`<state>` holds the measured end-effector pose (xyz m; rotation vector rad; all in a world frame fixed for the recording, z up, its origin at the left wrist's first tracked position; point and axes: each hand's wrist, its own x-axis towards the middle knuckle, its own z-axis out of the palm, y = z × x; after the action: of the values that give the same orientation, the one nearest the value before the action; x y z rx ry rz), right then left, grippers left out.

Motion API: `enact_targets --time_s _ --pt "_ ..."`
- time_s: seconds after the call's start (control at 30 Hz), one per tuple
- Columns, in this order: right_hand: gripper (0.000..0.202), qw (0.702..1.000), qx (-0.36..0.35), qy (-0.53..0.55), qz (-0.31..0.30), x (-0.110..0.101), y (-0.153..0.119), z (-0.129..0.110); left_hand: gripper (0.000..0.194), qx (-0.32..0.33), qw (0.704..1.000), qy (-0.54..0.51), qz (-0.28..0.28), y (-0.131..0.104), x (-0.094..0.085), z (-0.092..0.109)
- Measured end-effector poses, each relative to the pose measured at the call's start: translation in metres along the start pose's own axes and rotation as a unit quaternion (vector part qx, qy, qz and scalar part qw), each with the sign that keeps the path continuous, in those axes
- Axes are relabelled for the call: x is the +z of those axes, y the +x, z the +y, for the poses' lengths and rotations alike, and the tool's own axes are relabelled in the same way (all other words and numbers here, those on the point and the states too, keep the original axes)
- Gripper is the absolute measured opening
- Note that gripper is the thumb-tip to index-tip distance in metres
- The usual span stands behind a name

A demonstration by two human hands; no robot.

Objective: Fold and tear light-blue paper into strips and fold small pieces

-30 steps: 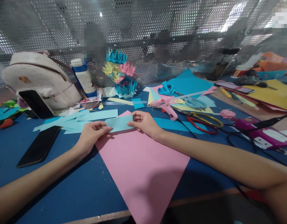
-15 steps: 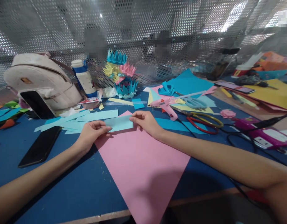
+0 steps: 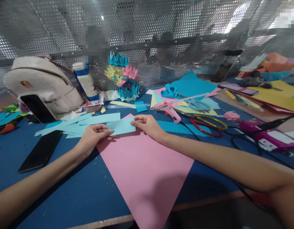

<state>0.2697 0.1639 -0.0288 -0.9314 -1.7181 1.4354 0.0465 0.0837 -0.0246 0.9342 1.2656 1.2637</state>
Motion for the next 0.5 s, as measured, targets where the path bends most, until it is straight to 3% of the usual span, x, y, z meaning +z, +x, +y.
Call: enact_targets --time_s 0.2,0.5 --pt "0.034 0.998 0.020 0.049 -0.028 0.0015 0.0008 0.0025 0.030 -0.004 1.000 -0.022 0.001 0.0026 -0.0024 -0.0022" --pt "0.037 0.999 -0.016 0.007 -0.043 0.0021 -0.0012 0.0019 0.033 -0.010 0.999 -0.043 0.014 0.0049 -0.0054 -0.0036"
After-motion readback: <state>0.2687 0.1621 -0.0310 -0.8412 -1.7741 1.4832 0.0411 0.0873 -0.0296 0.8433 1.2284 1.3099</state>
